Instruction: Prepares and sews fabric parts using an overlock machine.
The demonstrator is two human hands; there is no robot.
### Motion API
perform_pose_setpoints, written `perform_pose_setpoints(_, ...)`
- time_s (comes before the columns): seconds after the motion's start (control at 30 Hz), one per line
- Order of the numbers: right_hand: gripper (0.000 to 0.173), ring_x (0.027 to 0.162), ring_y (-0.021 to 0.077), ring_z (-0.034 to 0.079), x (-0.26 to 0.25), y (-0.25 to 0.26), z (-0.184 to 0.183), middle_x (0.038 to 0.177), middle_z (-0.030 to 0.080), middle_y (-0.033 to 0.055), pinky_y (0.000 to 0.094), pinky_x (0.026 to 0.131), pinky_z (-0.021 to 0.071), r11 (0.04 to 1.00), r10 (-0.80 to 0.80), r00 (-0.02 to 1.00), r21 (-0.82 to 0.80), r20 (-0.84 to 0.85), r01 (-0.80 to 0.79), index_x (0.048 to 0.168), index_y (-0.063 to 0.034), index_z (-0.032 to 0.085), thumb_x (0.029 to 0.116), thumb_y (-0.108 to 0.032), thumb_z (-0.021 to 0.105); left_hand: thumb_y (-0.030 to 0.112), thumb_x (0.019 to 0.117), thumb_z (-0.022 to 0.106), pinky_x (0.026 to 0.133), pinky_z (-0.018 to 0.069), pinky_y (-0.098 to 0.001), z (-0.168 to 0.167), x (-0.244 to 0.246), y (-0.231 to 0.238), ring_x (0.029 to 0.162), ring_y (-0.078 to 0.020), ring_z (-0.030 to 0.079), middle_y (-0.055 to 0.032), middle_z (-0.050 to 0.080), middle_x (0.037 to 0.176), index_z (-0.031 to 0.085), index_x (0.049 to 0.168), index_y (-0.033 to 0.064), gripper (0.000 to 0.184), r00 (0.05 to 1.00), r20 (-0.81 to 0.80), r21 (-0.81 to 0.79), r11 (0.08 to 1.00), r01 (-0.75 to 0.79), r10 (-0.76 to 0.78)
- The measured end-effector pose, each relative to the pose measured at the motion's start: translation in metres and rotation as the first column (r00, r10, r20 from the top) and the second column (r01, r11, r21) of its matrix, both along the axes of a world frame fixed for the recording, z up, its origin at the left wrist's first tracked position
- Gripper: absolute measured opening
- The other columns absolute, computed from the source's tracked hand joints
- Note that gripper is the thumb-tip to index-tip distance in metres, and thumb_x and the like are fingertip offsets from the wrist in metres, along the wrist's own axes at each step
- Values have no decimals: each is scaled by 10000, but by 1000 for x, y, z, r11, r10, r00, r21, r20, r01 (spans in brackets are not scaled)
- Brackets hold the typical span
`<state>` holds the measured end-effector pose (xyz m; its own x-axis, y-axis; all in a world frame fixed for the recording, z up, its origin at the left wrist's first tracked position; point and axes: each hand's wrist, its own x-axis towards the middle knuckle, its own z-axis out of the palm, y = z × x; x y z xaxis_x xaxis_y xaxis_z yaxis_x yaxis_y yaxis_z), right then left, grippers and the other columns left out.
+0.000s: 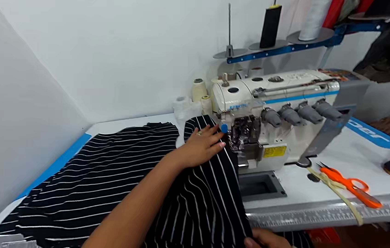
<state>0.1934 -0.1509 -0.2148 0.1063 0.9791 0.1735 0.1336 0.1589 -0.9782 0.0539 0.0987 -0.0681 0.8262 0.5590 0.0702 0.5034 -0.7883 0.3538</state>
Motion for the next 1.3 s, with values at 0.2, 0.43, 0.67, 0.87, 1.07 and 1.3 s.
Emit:
perform_pose_setpoints(0.2,390,1217,361,629,46,-60,-57,1304,641,240,525,1017,523,961,-239,851,-12,468,276,1284,5,672,925,-143,705,309,1088,402,1178,395,-434,-18,-39,-50,1406,-229,494,-133,538,1502,547,1453,35,478,846,524,337,937,-96,-101)
perform_pose_setpoints(0.43,668,1220,265,632,128,-165,-148,1355,619,188,449,1010,539,726,-417,889,-521,187,450,1495,-7,449,939,-281,699,188,1058,562,1102,472,-434,-112,-40,-179,1303,-281,598,-161,691,1283,724,1152,65,224,828,374,-107,867,486,-418)
perform_pose_setpoints(0.67,184,1093,123,655,138,-163,-175,1149,692,112,274,928,557,732,-597,782,-276,179,623,1018,-3,729,934,-129,625,145,1034,559,1093,482,-427,-206,52,-197,1254,-286,626,-154,668,1316,742,1150,17,251,911,189,-386,825,412,-367)
perform_pose_setpoints(0.87,205,751,-36,635,151,-131,-96,839,681,-55,168,709,544,792,-569,743,-8,353,610,1050,-36,657,1027,-153,491,263,946,733,1132,440,-470,-185,98,-214,1362,-334,532,-215,516,1490,484,1504,32,654,919,204,-461,795,395,-338)
perform_pose_setpoints(1.07,281,618,-29,600,121,-84,20,749,672,-121,171,579,512,934,-284,878,-94,384,343,1119,-152,663,942,-370,683,-61,775,714,1052,526,-420,-174,105,-223,1257,-310,624,-250,606,1362,462,1447,-103,718,755,620,-205,885,419,-213)
perform_pose_setpoints(1.3,331,642,-43,616,88,-34,80,722,656,-145,134,575,514,941,-303,888,255,345,222,1083,-251,641,924,-537,691,61,923,667,825,597,-213,-107,74,-205,891,-21,709,-62,756,974,668,1194,-58,296,547,833,-322,875,362,80)
